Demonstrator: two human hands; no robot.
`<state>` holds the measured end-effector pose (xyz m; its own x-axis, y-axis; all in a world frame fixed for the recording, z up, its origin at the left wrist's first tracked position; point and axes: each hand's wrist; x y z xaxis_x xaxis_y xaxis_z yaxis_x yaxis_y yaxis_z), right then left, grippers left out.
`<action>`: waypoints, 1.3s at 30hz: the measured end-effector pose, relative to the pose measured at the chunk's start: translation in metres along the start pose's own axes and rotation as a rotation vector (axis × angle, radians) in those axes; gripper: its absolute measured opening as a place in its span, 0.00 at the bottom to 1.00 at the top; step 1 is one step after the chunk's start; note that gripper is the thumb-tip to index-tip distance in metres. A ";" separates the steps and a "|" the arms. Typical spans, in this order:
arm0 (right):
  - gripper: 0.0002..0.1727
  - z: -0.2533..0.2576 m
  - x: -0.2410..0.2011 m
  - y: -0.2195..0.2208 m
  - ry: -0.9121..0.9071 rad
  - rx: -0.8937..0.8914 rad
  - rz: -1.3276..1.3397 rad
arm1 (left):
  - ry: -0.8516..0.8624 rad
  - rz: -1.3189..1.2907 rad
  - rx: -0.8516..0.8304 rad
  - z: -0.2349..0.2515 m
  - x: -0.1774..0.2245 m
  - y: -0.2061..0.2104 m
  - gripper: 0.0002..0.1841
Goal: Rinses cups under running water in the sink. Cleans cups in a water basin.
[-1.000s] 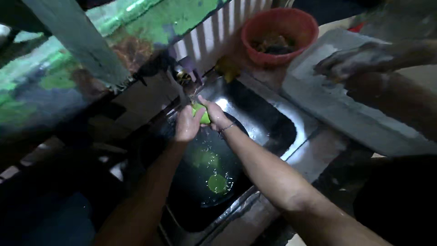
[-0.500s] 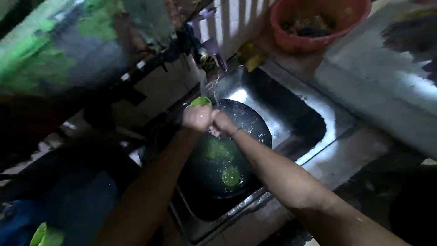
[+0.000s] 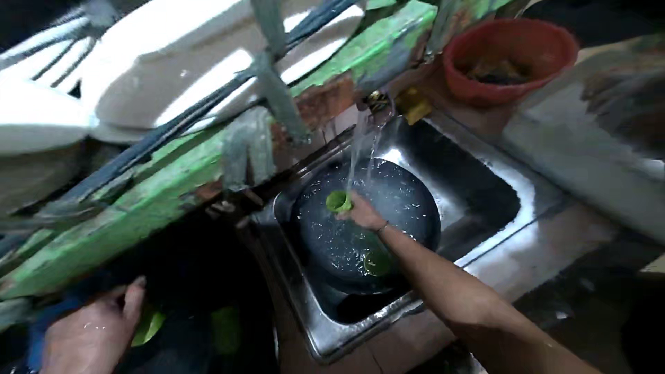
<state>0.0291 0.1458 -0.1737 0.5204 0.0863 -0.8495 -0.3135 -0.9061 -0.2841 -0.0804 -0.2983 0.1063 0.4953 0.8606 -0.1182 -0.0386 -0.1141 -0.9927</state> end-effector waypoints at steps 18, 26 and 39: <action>0.24 -0.026 -0.079 -0.119 -0.187 0.002 0.566 | 0.822 -0.697 0.032 0.171 0.385 0.027 0.23; 0.25 0.005 -0.095 -0.109 0.013 0.431 0.655 | -0.027 -0.992 -0.158 0.189 0.436 0.040 0.23; 0.25 0.014 -0.060 -0.121 0.351 -0.209 0.824 | 0.692 -0.359 -0.302 0.187 0.437 0.056 0.33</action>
Point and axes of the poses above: each hand's wrist, its own z-axis towards the middle knuckle, its own y-axis out of the palm, x = y × z, and after that the axes turned 12 degrees about y, right-handed
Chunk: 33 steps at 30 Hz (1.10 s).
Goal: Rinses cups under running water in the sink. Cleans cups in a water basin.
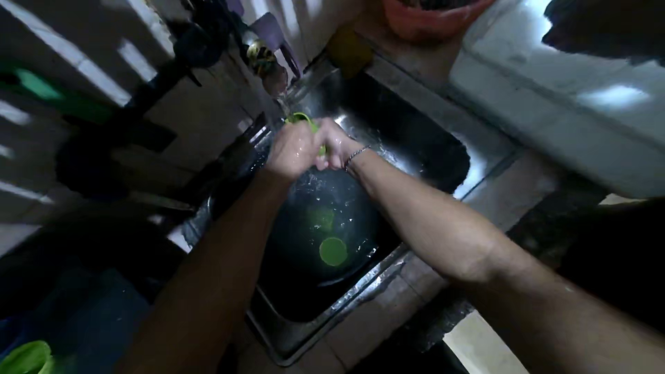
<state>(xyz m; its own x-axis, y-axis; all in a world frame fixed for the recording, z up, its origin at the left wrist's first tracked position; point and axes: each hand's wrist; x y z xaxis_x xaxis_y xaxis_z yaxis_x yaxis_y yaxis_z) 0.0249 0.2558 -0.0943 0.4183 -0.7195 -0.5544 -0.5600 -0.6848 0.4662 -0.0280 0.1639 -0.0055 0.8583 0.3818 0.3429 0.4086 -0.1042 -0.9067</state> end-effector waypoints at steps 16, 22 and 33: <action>0.46 -0.013 0.140 0.009 0.075 0.268 -1.513 | -0.716 0.429 0.481 -0.353 -0.115 -0.091 0.31; 0.47 -0.023 0.067 0.036 -0.313 0.513 -1.136 | -0.920 0.088 0.190 -0.451 -0.178 -0.068 0.29; 0.41 -0.037 0.004 0.066 -0.414 0.602 -0.898 | -0.909 0.229 -0.147 -0.424 -0.120 -0.110 0.17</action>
Point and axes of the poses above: each hand's wrist, its own z-axis towards the middle knuckle, its own y-axis out of the palm, x = y × z, and after that the axes turned 12 degrees about y, right-handed
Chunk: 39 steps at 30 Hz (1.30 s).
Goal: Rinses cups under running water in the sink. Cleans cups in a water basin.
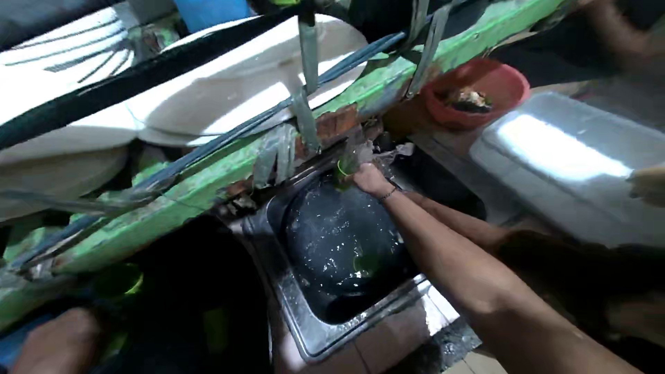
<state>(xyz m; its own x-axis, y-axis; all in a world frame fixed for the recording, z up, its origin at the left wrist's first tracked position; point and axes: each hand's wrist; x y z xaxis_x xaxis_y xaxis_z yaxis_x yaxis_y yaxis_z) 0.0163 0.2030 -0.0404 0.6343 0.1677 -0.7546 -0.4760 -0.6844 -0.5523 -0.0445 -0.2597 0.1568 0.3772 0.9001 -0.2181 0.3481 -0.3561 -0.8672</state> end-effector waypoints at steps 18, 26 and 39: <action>0.13 0.046 0.020 -0.042 -0.281 -0.631 0.804 | 1.042 -0.399 0.195 0.157 0.360 -0.041 0.28; 0.29 0.070 0.024 -0.012 0.496 -0.415 1.014 | 0.699 -0.966 0.218 0.196 0.424 -0.005 0.25; 0.25 0.013 0.067 0.019 0.335 -0.488 0.124 | 0.770 0.107 0.178 0.134 0.393 -0.009 0.31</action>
Point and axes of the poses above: each hand's wrist, its own z-axis towards the middle knuckle, its own y-axis out of the palm, x = y × z, and after that the axes turned 12 degrees about y, right-handed
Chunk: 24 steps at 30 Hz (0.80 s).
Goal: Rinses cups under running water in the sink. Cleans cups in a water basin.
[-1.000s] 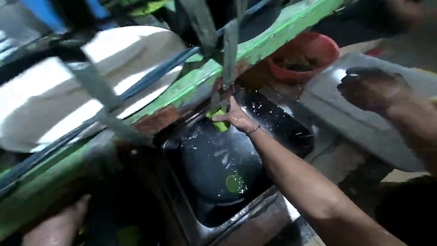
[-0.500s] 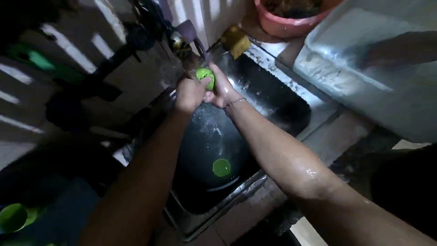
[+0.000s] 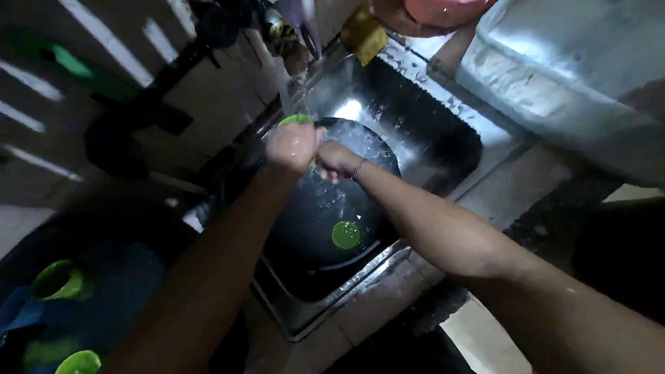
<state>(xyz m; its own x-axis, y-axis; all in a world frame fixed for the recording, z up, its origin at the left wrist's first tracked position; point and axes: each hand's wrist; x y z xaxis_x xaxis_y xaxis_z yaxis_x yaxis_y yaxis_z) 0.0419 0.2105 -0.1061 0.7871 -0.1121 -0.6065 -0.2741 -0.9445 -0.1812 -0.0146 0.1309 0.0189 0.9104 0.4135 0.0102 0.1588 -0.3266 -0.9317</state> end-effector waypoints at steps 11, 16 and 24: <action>0.55 -0.046 0.105 0.100 0.026 0.147 -0.762 | -0.423 0.082 0.534 -0.270 -0.142 -0.010 0.36; 0.40 -0.050 0.025 0.055 -0.121 0.445 -0.444 | -0.533 -0.089 0.345 -0.380 -0.202 0.046 0.32; 0.41 -0.032 -0.078 -0.009 -0.312 0.618 -0.355 | -0.465 -0.327 0.134 -0.478 -0.215 0.122 0.29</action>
<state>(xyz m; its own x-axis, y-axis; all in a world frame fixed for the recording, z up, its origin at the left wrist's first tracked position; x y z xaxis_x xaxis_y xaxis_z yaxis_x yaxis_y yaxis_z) 0.0002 0.2177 -0.0322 0.7188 0.3435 -0.6044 -0.3646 -0.5539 -0.7485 -0.0080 -0.4042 0.0770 0.5536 0.8146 0.1729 0.3263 -0.0212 -0.9450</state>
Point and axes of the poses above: each hand's wrist, its own z-axis towards the middle knuckle, its own y-axis out of the palm, x = y × z, and after that the axes turned 12 degrees about y, right-handed
